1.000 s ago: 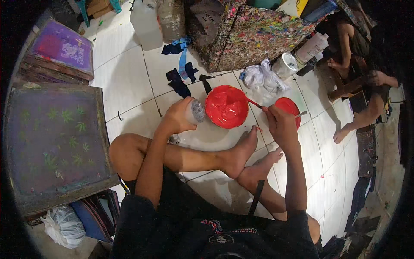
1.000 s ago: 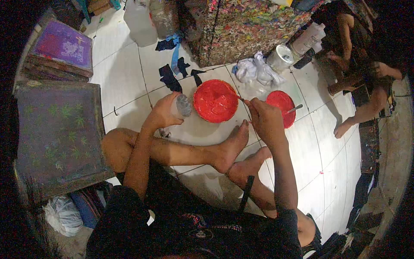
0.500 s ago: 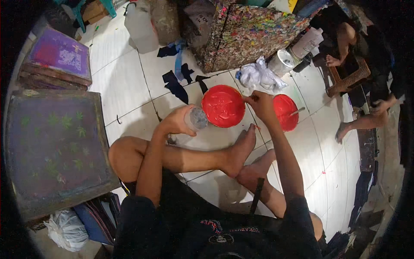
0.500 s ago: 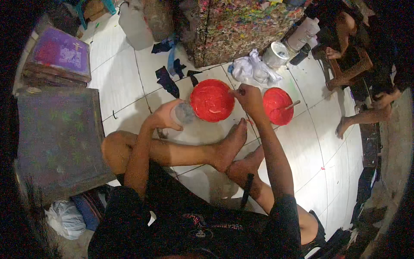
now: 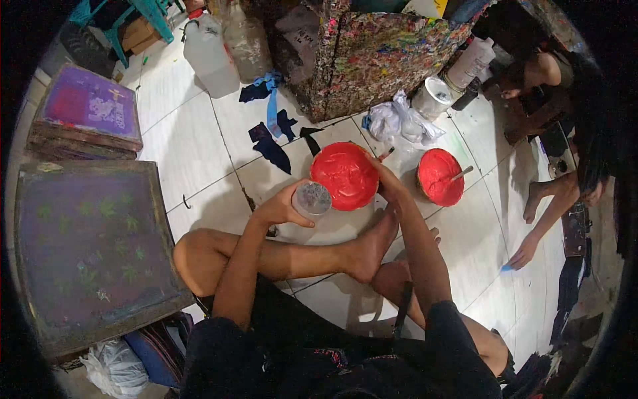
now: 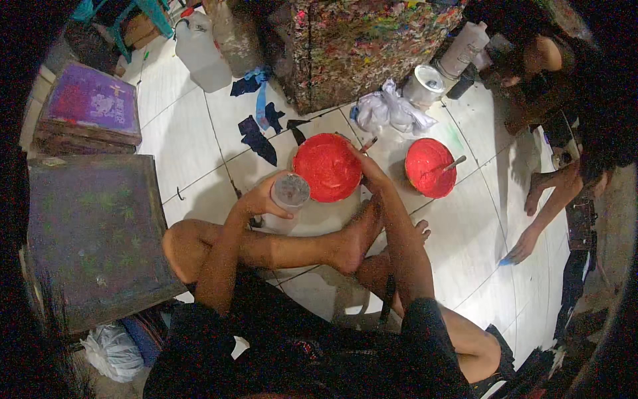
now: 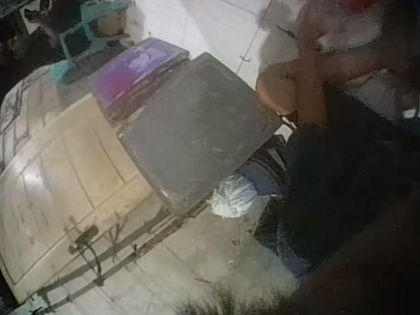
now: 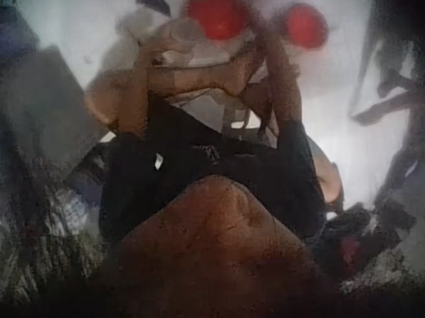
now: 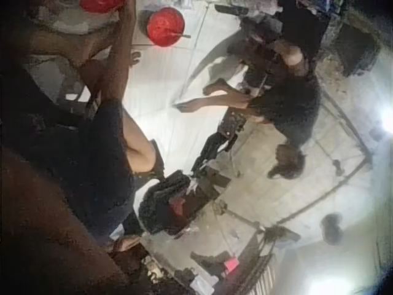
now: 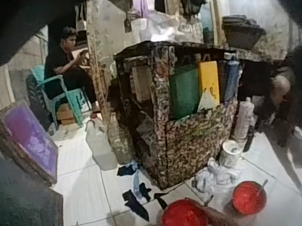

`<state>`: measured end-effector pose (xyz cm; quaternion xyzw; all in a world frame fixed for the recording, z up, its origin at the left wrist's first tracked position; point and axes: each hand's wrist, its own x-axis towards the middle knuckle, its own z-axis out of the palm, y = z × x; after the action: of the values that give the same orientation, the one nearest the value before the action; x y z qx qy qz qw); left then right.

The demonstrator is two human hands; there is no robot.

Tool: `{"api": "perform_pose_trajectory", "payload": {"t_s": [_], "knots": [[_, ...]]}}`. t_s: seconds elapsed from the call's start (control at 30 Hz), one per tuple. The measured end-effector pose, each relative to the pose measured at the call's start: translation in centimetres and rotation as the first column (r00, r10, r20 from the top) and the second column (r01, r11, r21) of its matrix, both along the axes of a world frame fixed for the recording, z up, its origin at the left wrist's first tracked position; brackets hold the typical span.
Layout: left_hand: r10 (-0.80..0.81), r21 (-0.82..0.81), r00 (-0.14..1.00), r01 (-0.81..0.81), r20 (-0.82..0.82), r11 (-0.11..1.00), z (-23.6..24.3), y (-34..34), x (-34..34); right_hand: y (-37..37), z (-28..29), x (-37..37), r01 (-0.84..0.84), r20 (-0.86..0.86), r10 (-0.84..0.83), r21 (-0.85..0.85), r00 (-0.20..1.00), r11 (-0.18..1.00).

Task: The person mixes red ink in a bowl using a spoon, pours the ink into a plastic cup, and secures the cup with tape by hand.

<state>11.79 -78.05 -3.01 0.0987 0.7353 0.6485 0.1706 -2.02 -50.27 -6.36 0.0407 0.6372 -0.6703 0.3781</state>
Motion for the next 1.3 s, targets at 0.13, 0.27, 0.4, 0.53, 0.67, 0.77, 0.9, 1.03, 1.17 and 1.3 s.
{"api": "perform_pose_trajectory", "payload": {"t_s": [0.13,0.27,0.4,0.53,0.67,0.77,0.9,1.03,1.17,1.3], "knots": [[0.016,0.036,1.0,-0.016,0.006,0.999,0.3,0.7,-0.1,1.4,-0.9,-0.1,0.064,0.047,-0.056,-0.182,0.997,0.981],[0.008,0.089,0.999,-0.013,0.051,0.996,1.1,1.1,0.5,1.3,1.3,1.6,0.136,0.055,-0.125,-0.31,0.991,0.941],[-0.033,0.08,0.999,0.033,0.002,0.996,3.2,2.2,0.2,4.2,0.1,1.1,0.186,0.065,-0.175,-0.315,0.982,0.931],[-0.035,0.195,0.998,0.023,0.058,0.981,3.8,2.8,0.9,5.1,3.3,1.4,0.193,0.135,-0.162,-0.265,0.977,0.945],[-0.012,0.12,0.996,0.022,-0.086,0.993,5.9,3.0,0.9,5.3,9.2,1.9,0.214,-0.011,-0.224,-0.267,0.974,0.94],[-0.022,0.089,0.976,0.042,-0.216,0.995,7.0,3.3,0.3,6.3,14.3,1.4,0.183,-0.106,-0.216,-0.257,0.971,0.949],[0.097,-0.036,0.954,-0.112,-0.284,0.993,7.0,4.5,0.1,7.2,18.7,0.3,0.114,-0.301,-0.149,-0.133,0.942,0.985],[0.18,-0.068,0.942,-0.207,-0.284,0.976,8.3,7.0,-1.1,6.7,23.9,1.1,0.116,-0.402,-0.117,-0.026,0.908,0.993],[0.253,-0.06,0.896,-0.294,-0.366,0.954,8.9,9.1,-2.0,7.0,25.9,0.5,0.121,-0.499,-0.07,0.069,0.864,0.99],[0.255,0.033,0.91,-0.259,-0.328,0.965,9.7,10.3,-2.2,6.6,28.3,0.9,0.15,-0.527,-0.056,0.137,0.848,0.979]]}}
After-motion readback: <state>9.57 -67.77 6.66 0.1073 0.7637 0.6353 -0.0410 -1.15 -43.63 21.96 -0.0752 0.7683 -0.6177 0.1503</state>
